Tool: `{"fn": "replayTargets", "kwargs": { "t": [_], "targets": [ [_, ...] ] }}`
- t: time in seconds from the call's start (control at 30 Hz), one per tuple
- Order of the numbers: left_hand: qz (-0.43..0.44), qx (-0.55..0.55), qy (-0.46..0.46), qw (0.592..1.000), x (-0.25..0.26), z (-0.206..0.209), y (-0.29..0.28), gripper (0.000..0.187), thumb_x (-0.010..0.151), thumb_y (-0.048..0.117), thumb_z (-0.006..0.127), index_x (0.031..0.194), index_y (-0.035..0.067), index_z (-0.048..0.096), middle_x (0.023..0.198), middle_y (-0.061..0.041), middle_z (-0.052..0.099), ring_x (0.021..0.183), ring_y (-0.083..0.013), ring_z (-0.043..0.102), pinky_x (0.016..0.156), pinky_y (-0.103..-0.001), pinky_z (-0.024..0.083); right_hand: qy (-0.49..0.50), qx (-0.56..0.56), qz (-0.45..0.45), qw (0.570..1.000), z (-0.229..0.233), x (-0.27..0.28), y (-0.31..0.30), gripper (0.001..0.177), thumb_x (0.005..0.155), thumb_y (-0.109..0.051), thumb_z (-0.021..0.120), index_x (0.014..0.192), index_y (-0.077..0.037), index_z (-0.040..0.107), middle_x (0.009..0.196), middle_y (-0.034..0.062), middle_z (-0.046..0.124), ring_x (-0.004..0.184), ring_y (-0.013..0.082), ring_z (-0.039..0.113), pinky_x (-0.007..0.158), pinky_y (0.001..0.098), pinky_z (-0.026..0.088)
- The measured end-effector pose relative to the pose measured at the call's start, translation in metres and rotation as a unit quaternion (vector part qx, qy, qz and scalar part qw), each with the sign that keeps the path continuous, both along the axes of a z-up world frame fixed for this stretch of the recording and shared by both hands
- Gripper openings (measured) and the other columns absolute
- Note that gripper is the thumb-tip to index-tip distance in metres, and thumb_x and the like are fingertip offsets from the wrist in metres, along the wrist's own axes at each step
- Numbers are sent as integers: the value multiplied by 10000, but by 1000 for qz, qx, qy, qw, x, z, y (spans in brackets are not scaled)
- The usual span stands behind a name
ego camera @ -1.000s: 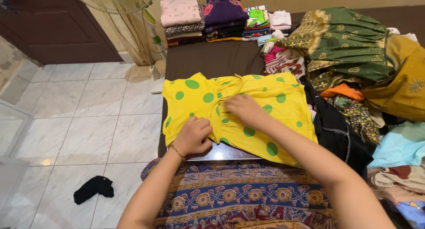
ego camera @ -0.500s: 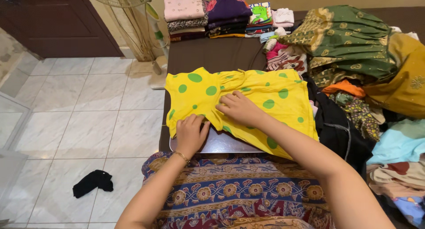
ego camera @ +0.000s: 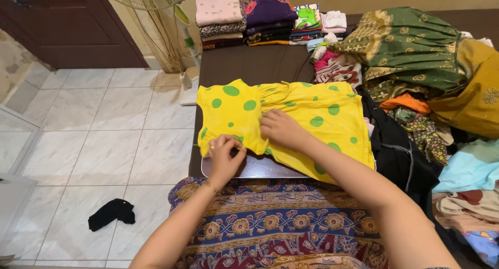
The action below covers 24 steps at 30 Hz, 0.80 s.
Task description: The person folds a yellow patterned top and two black t-shirts on a small wooden board placed on a bed. Each garment is smoothed, folded in half, then folded again into a compact rectangle and set aside on the bed.
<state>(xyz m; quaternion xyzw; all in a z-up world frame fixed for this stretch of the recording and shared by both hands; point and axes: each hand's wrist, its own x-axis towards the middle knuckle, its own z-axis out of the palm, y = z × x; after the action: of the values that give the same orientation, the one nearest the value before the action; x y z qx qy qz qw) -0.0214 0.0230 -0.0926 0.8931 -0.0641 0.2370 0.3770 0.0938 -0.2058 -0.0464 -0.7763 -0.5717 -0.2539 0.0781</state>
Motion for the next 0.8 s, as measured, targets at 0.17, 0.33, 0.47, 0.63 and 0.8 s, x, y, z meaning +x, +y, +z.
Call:
{"fn": "replayTargets", "kwargs": {
  "t": [0.17,0.33,0.47,0.63,0.8],
  "targets": [
    [-131,246,-124,952,-24,29,37,149,749,193,737,867,123,678,1153,-96,614,1093,-328,541,958,-524,361,41,-115,-172,977,15,11,-62,133,832,-259,731,792,-141,686,823,19,703,997,241,622,1012,425,441],
    [-121,204,7,971,-18,40,41,249,815,237,745,984,95,629,1013,-92,579,994,-307,598,819,-458,479,46,-252,-454,853,36,2,-123,501,759,-514,774,1113,-168,697,885,84,751,1113,341,600,1021,572,349],
    [-52,240,-54,968,-3,42,37,326,721,209,747,991,93,606,997,-120,578,947,-339,599,726,-467,487,175,-302,-478,806,45,-17,-136,563,776,-508,779,1236,-212,649,1104,66,720,1196,320,573,1033,550,349],
    [-32,334,1,942,13,29,39,275,760,138,704,1020,127,615,976,-71,601,964,-296,621,750,-480,495,268,-91,-243,928,29,-61,-95,594,813,-471,752,1245,-84,620,1183,119,666,1103,287,613,896,480,432],
    [-70,360,67,928,15,19,63,316,784,32,632,1080,140,616,1011,-74,609,1010,-297,623,779,-443,504,226,-104,-205,947,19,-91,-77,656,740,-436,776,1255,-66,606,1068,129,588,1004,303,561,826,452,408]
  ]
}}
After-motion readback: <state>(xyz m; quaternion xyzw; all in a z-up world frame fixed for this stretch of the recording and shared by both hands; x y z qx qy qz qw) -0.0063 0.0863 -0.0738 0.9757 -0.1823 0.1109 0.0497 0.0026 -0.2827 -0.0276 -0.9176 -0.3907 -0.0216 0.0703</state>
